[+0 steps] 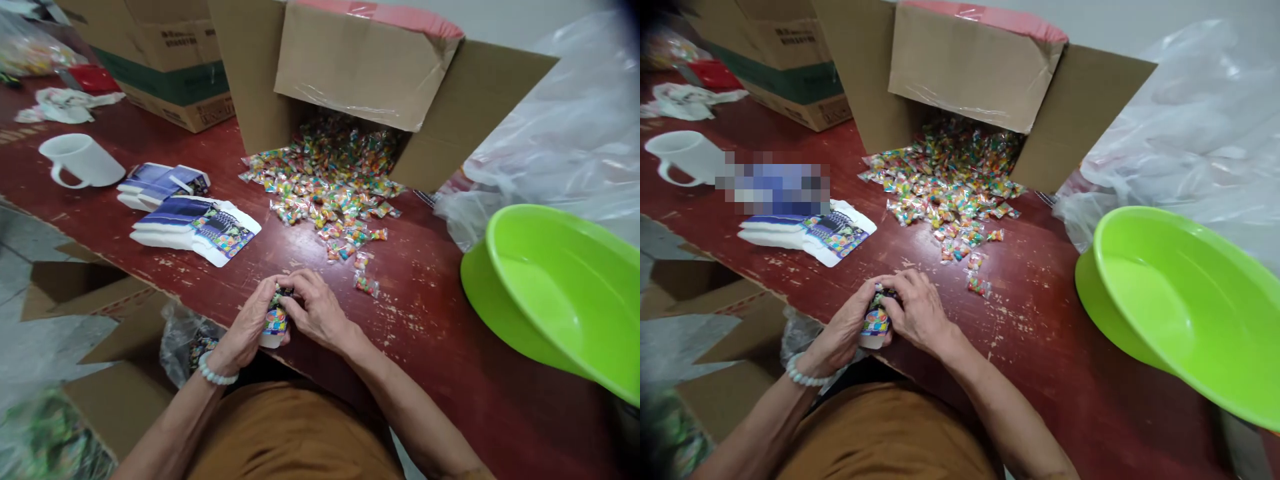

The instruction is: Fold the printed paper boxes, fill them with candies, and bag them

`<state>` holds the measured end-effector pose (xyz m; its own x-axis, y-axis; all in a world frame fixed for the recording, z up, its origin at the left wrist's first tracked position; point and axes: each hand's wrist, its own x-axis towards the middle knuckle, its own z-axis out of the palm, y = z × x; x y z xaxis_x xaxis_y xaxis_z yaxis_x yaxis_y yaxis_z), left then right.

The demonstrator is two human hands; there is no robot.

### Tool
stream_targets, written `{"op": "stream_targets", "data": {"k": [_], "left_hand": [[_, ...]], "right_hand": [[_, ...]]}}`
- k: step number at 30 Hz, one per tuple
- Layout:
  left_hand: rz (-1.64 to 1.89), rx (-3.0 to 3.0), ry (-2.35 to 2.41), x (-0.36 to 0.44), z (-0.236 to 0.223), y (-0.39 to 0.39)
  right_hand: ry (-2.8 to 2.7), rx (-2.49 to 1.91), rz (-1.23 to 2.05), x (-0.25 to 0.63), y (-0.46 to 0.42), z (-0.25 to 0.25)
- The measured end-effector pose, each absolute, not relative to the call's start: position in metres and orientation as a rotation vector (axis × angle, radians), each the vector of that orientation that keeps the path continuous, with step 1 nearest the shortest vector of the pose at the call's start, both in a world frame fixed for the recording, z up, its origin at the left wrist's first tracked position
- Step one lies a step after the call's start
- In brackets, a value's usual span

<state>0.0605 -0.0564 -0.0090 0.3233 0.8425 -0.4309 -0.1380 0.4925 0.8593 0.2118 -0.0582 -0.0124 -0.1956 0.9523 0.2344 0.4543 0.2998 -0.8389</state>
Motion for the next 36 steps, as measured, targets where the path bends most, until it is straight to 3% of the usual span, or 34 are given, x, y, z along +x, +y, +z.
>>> {"op": "stream_targets", "data": {"k": [5,8,12,17,21,24,29,33,36], "left_hand": [[0.81,0.691,0.966,0.06,-0.002,-0.044],[0.851,0.731,1.049,0.048,-0.004,-0.034],[0.844,1.084,1.239,0.026,-0.008,-0.025],[0.374,1.604,1.171,0.003,0.002,-0.016],[0.272,1.521,1.114,-0.001,0.009,-0.02],[0.395,1.252,1.099,0.006,0.009,-0.03],[0.514,0.934,0.975,0.019,0.001,-0.048],[0.43,0.903,0.857,0.029,-0.005,-0.059],[0.355,0.93,0.78,0.037,-0.005,-0.065]], "right_hand": [[-1.761,-1.517,0.416,0.27,-0.061,-0.016],[-1.674,-1.899,0.232,0.316,-0.076,-0.027],[-1.653,-2.057,0.358,0.341,-0.094,-0.044],[-1.354,-1.92,0.703,0.328,-0.091,-0.043],[-1.088,-1.541,1.256,0.307,-0.088,-0.03],[-1.094,-1.34,1.462,0.288,-0.091,-0.018],[-1.309,-1.326,1.326,0.264,-0.092,-0.007],[-1.658,-1.288,1.095,0.255,-0.089,0.0],[-1.736,-1.221,1.14,0.252,-0.084,0.002]]}}
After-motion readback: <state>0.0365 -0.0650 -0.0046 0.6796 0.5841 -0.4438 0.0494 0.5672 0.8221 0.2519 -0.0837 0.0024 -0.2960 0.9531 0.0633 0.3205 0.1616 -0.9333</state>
